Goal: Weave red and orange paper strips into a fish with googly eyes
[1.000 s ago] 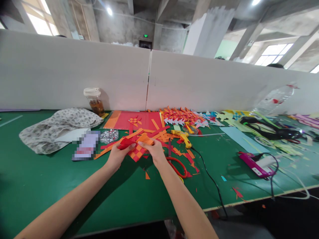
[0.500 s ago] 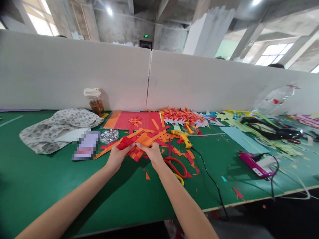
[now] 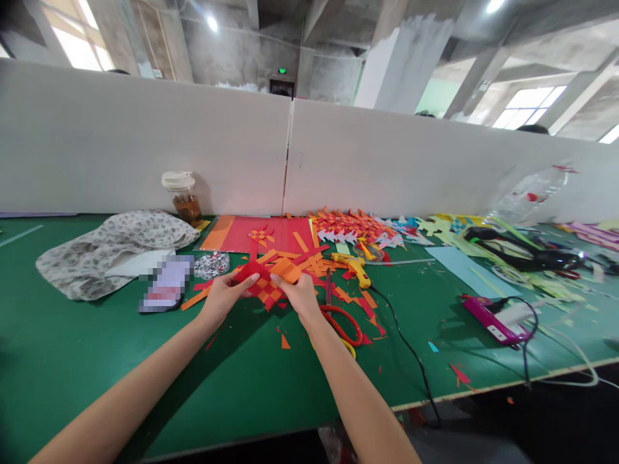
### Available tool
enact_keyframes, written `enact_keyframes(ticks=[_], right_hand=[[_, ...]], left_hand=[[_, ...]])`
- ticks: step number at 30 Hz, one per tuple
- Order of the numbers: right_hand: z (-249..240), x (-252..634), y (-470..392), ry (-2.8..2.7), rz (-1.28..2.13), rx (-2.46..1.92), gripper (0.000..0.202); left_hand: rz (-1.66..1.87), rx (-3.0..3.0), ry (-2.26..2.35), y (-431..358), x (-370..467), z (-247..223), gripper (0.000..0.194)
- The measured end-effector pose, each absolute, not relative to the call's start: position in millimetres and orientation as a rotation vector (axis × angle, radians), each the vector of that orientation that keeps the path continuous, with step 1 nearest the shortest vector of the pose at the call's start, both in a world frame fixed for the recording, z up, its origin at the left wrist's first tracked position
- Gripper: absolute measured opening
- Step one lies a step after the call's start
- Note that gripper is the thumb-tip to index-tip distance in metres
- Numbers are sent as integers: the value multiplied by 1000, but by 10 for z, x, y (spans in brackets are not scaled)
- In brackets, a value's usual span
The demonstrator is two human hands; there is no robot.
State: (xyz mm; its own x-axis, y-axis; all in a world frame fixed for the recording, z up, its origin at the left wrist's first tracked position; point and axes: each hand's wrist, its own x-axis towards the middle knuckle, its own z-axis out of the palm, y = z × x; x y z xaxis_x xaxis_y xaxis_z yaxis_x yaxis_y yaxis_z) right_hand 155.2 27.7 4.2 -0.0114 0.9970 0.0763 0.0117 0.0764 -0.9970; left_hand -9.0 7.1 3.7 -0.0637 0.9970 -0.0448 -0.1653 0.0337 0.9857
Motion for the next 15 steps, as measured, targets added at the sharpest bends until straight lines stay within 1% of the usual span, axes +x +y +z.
enact_keyframes(ticks=[4,9,15], right_hand=[[32,1595,313,-1253,1134,-1166,42],[55,1594,300,-1332,1092,-1167,37],[61,1570,295,-1308,1151,-1120,42]], left_hand=[[1225,1149,1172,126,-141,-17,31],[1242,1056,1147,153,-143,-47,30],[1254,1059,1138,154,-136,-46,32]])
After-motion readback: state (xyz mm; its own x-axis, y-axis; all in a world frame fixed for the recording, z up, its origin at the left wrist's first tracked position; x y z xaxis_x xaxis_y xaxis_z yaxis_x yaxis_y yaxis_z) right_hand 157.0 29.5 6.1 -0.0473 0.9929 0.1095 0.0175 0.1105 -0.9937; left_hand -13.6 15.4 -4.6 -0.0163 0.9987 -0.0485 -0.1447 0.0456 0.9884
